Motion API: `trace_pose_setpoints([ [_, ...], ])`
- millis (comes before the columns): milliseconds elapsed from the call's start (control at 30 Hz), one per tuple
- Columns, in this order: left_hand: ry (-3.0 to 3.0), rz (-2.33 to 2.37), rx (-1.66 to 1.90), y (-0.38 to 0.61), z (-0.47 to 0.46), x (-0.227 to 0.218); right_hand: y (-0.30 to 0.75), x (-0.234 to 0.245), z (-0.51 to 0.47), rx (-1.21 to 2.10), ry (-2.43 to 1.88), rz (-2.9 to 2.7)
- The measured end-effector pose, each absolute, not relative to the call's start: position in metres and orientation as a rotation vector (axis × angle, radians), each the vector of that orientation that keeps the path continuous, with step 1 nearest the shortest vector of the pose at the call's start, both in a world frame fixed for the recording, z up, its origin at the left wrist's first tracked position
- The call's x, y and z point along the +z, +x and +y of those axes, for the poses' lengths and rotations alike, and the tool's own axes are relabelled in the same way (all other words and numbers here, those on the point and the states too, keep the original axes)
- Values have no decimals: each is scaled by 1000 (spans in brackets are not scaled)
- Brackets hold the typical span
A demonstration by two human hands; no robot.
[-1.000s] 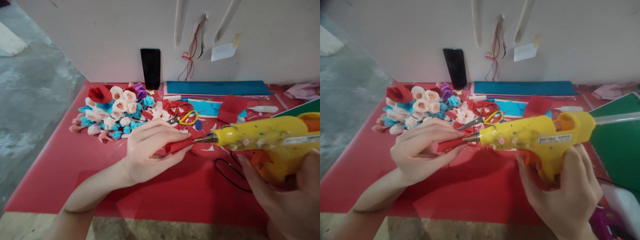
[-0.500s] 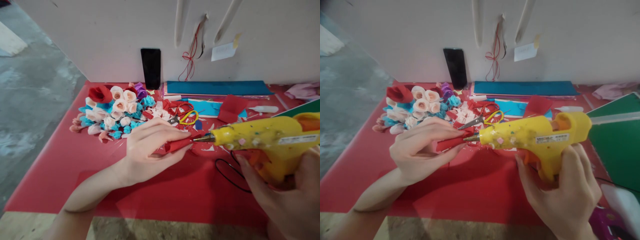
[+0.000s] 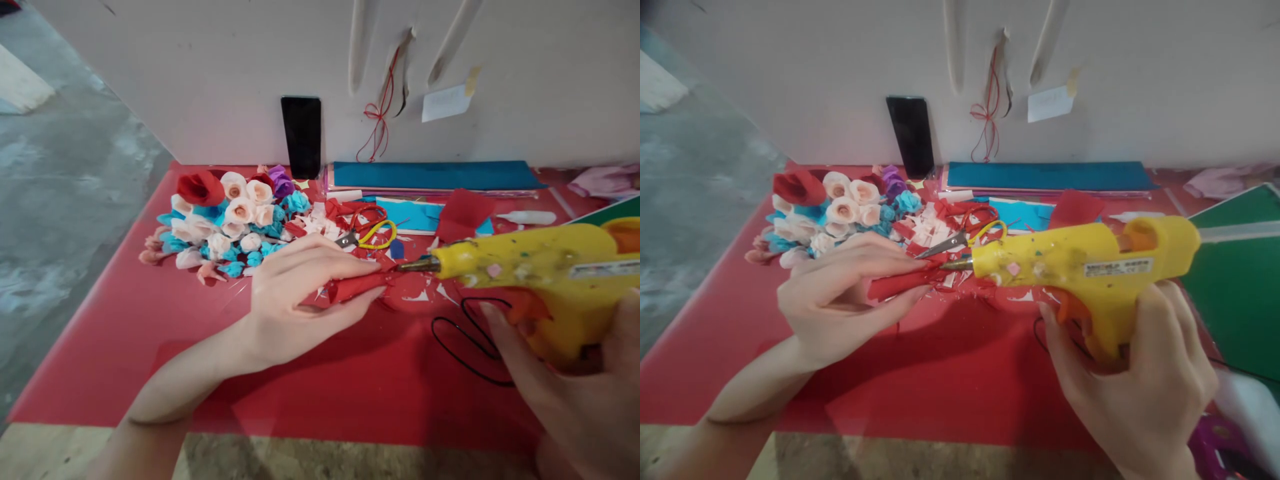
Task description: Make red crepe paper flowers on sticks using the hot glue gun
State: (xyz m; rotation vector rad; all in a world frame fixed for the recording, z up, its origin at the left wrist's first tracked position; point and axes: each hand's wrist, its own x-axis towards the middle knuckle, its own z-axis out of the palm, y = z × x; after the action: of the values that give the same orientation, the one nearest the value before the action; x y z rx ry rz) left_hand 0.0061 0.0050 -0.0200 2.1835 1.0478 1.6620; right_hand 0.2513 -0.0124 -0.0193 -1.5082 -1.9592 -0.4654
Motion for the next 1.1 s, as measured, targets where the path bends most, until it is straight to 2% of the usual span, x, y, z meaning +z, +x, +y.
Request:
trace_pose_setpoints([
  [1100, 2115, 1042, 1621, 7, 4, -20, 247, -19, -14, -489, -1555, -1932],
])
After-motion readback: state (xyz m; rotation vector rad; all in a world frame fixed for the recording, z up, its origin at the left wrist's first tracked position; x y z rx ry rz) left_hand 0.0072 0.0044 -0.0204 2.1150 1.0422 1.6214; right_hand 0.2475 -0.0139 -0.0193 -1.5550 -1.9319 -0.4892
